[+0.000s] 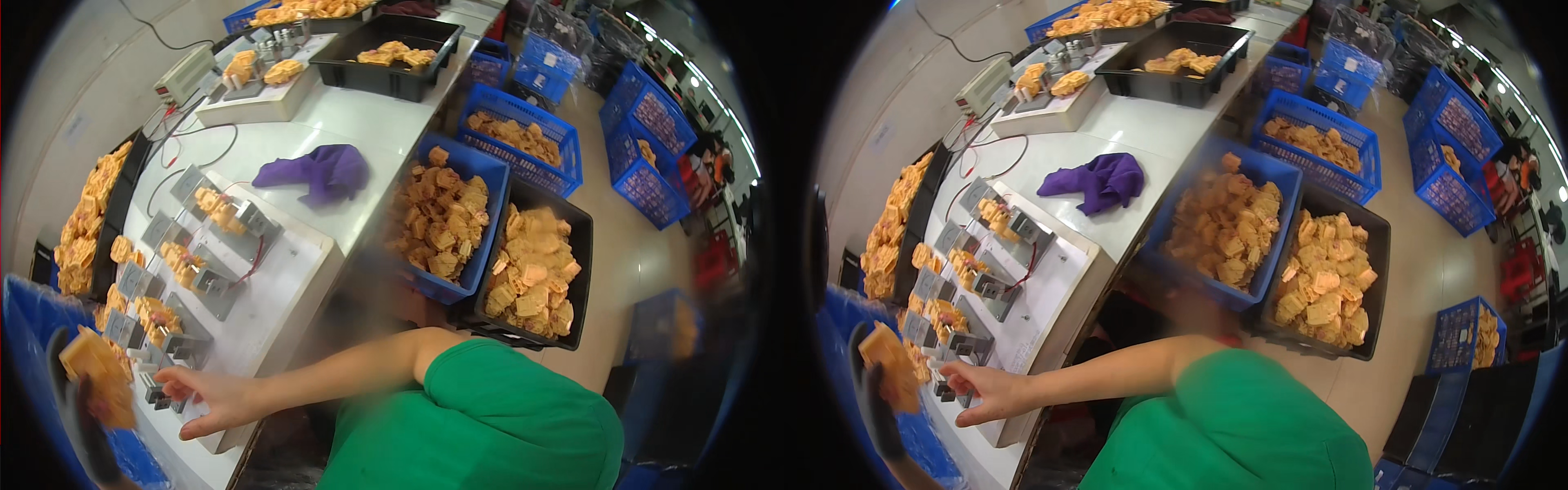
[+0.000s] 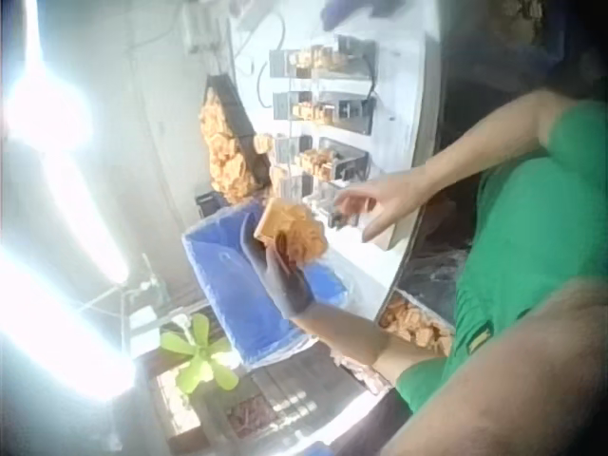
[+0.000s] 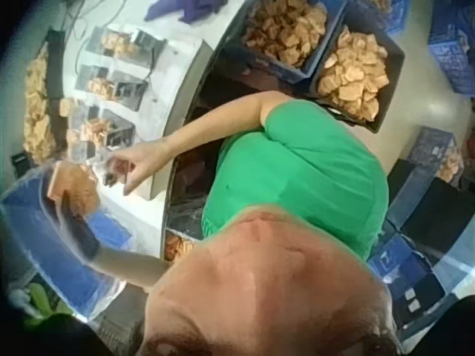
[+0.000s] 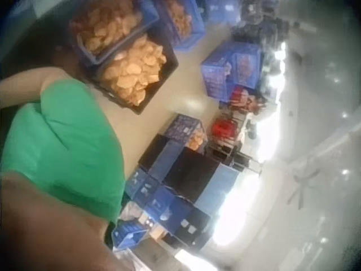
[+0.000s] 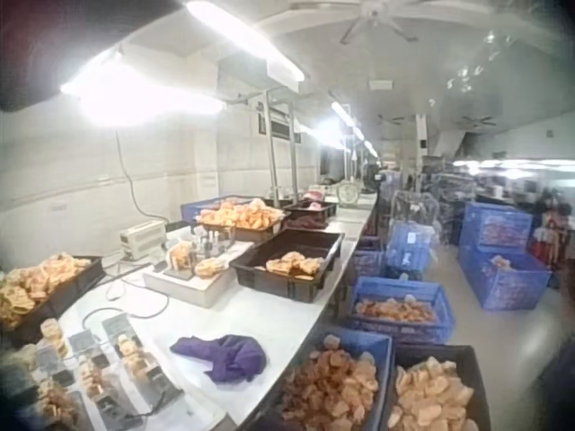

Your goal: The person mounts plastic toy motor assemblies onto testing fixtures, operates the switches on the testing board by hand to test them, and removes the assemblies from the fixtures.

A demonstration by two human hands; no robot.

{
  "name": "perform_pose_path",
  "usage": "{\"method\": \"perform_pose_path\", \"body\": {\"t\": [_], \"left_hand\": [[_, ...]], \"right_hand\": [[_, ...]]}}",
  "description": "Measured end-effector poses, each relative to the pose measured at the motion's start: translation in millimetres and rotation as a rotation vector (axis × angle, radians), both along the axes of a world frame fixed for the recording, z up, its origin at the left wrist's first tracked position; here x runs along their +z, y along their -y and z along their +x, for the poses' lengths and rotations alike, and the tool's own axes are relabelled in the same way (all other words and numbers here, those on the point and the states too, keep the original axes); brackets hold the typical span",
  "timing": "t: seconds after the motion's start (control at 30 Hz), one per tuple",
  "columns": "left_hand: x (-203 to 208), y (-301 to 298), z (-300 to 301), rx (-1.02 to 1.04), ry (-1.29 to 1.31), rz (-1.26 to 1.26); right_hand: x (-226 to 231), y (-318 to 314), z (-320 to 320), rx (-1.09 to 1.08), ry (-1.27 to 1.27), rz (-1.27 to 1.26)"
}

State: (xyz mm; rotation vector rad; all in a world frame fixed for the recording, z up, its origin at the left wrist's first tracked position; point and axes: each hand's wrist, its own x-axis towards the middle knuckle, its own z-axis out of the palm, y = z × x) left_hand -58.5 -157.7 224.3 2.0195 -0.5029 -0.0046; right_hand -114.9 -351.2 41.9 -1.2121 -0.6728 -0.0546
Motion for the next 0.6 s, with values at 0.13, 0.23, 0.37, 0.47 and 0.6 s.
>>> {"method": "perform_pose_path", "body": {"t": [0.13, 0.23, 0.37, 0.47, 0.6], "left_hand": [[-55.9, 106.2, -61.6, -0.254, -0.183, 0.148], [-96.0, 149.3, -77.9, -0.393, -0.015, 0.335], [-97.6, 149.5, -79.5, -0.338, 0.047, 0.285], [-92.3, 127.1, -89.8, -0.193, -0.095, 0.202], [-85.9, 116.6, -93.9, -0.255, -0.124, 0.240]], "right_hand": [[21.0, 88.8, -42.3, 0.419, -0.424, 0.329], [-22.9, 136.0, -73.1, 0.099, -0.484, 0.244], [-71.9, 215.9, -110.6, -0.188, -0.842, 0.174], [-139.8, 283.6, -115.0, -0.505, -0.967, -0.059], [-271.5, 422.0, -141.7, -1.104, -1.057, -0.165]]}}
